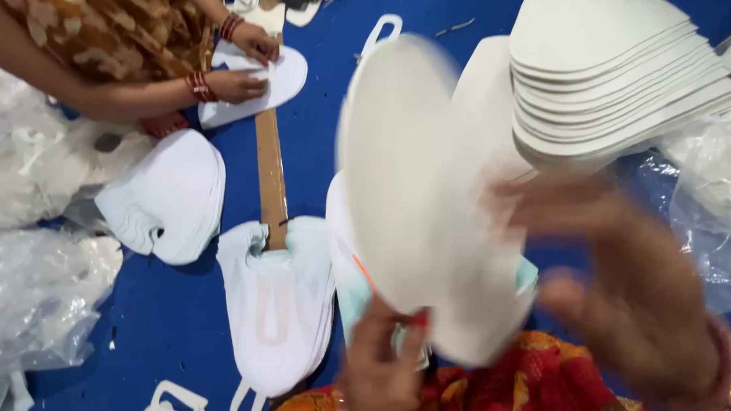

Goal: The person organizes and layers various shoe upper components on a blue-matted floor.

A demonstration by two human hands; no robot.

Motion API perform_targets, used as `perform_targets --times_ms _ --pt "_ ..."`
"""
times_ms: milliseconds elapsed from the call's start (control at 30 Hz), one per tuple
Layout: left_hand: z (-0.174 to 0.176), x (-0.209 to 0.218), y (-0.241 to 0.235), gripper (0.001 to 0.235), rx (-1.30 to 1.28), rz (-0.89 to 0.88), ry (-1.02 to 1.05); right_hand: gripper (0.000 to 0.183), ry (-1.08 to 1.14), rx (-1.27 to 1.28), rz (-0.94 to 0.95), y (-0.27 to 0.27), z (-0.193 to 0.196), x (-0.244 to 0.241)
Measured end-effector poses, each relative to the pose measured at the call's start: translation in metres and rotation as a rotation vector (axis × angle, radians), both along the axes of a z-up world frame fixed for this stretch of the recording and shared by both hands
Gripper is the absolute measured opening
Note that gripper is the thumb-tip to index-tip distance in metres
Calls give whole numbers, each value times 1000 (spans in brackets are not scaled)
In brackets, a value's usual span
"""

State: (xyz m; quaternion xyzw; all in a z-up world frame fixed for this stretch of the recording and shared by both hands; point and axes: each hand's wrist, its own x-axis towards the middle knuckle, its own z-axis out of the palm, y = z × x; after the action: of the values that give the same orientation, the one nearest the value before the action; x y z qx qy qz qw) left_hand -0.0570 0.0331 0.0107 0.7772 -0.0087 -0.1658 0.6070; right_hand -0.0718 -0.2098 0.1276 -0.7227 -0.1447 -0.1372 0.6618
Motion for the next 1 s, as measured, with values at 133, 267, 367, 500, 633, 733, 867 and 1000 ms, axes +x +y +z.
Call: perform_targets --times_ms 133,267,367,500,633,733,867,1000 --pt "9 46 49 54 -313 88 -218 62 109 -466 -316 -25 -55 51" --pt "-53 86 63 58 -186 204 -269 62 912 -366 -158 -10 -122 94" --pt "-118 94 72 53 8 292 -261 61 722 -411 -144 -2 -185 109" --pt "-107 97 65 49 188 342 -268 62 707 -568 -226 8 -189 102" --pt "-77 91 56 49 310 318 -217 56 688 -600 -314 17 -172 82" --pt "-106 82 95 49 413 341 -250 52 448 -644 -388 18 -174 70" --pt "-203 69 220 65 947 484 -470 43 85 -908 -524 8 -176 59" --pt "-293 46 347 83 1135 806 -417 38 98 -852 -482 35 -158 63"
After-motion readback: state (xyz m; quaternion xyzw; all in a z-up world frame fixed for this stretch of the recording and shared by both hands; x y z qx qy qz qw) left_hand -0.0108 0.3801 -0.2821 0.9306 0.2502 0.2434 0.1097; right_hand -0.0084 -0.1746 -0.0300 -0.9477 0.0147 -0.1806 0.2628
